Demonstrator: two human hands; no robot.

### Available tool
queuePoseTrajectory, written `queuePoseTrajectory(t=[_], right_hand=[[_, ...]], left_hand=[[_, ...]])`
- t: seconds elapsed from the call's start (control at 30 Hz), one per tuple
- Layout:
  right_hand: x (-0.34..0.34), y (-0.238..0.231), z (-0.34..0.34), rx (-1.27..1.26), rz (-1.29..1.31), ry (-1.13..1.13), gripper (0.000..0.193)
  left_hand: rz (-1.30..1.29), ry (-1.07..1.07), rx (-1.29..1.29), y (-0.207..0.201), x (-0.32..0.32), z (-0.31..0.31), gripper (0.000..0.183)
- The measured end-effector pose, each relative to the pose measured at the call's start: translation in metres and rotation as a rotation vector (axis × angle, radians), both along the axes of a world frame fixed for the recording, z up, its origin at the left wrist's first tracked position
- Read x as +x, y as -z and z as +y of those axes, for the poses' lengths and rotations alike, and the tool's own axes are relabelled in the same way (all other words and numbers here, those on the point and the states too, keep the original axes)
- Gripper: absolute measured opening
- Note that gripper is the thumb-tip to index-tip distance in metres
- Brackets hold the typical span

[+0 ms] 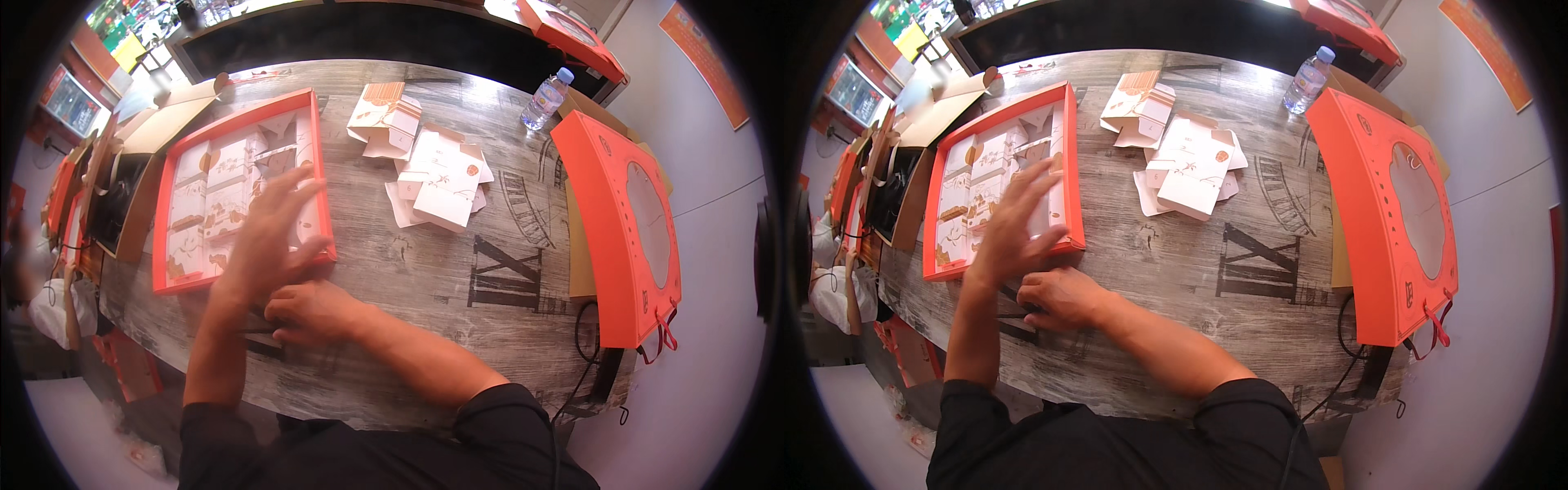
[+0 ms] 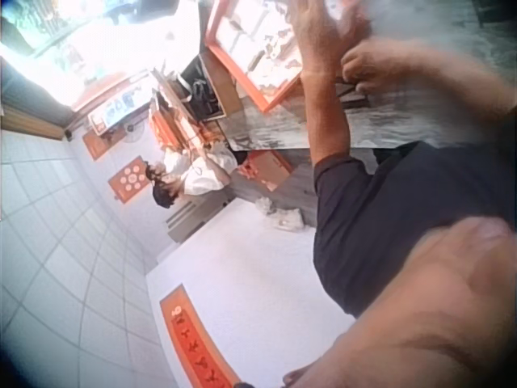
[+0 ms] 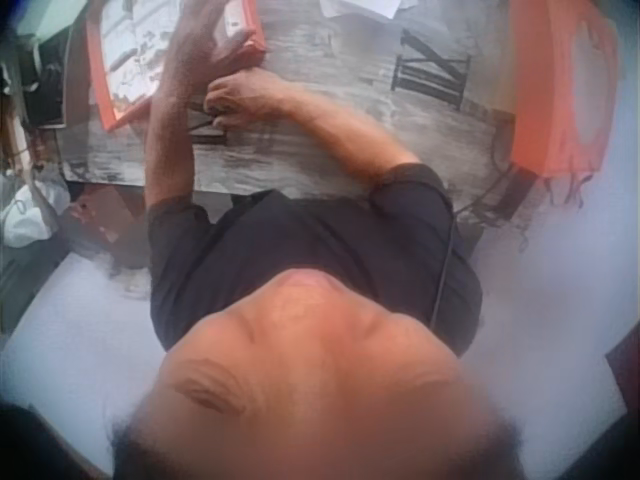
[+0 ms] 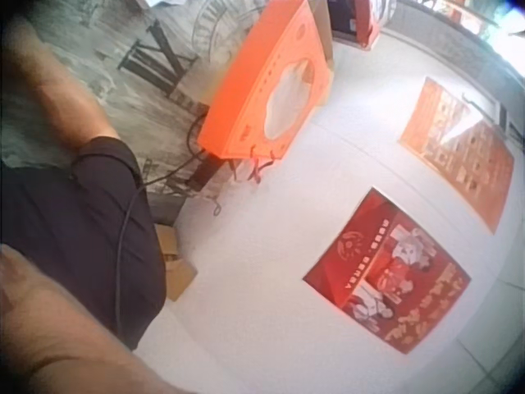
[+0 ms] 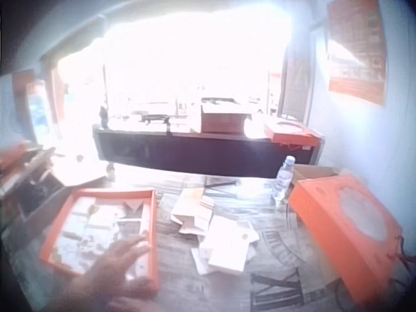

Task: The person assembles small white cardboard boxes by hand and places them into a larger red display box. The person folds each small box and positions it into one of the nine pre-cut slots in the red box until it is filled.

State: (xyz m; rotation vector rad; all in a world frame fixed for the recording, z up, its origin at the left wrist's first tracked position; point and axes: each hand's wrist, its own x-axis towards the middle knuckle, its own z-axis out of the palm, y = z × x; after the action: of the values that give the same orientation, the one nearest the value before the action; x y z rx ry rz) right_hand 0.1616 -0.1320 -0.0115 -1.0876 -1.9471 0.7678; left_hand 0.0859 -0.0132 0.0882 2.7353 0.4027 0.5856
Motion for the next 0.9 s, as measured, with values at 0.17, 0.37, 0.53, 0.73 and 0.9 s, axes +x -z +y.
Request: queuePoseTrajectory(t=[0.17,0.37,0.53,0.73,0.9], right_hand=[[-0.016,0.024,0.008,0.156,0.062,0.112,0.038],[-0.025,0.038,0.003,-0.17,0.773,0.13,0.044],[-0.02,0.051,0.002,-0.133,0.686,0.156,0.044],[-0.027,0.053,0.013,-0.258,0.774,-0.041,0.045],[-0.012,0.033,0.012,0.141,0.076,0.19,0.048]], left_hand=[[0.126,0.093,-0.074,0.017,0.079,-0.032,0.085],[0.39,-0.1,-0.064,0.02,0.155,-0.069,0.108],[0.442,-0.148,-0.006,0.029,0.177,-0.072,0.111],[0.354,-0.225,-0.099,0.034,0.187,-0.014,0.081],[0.37,-0.223,-0.087,0.039,0.173,0.018,0.058]])
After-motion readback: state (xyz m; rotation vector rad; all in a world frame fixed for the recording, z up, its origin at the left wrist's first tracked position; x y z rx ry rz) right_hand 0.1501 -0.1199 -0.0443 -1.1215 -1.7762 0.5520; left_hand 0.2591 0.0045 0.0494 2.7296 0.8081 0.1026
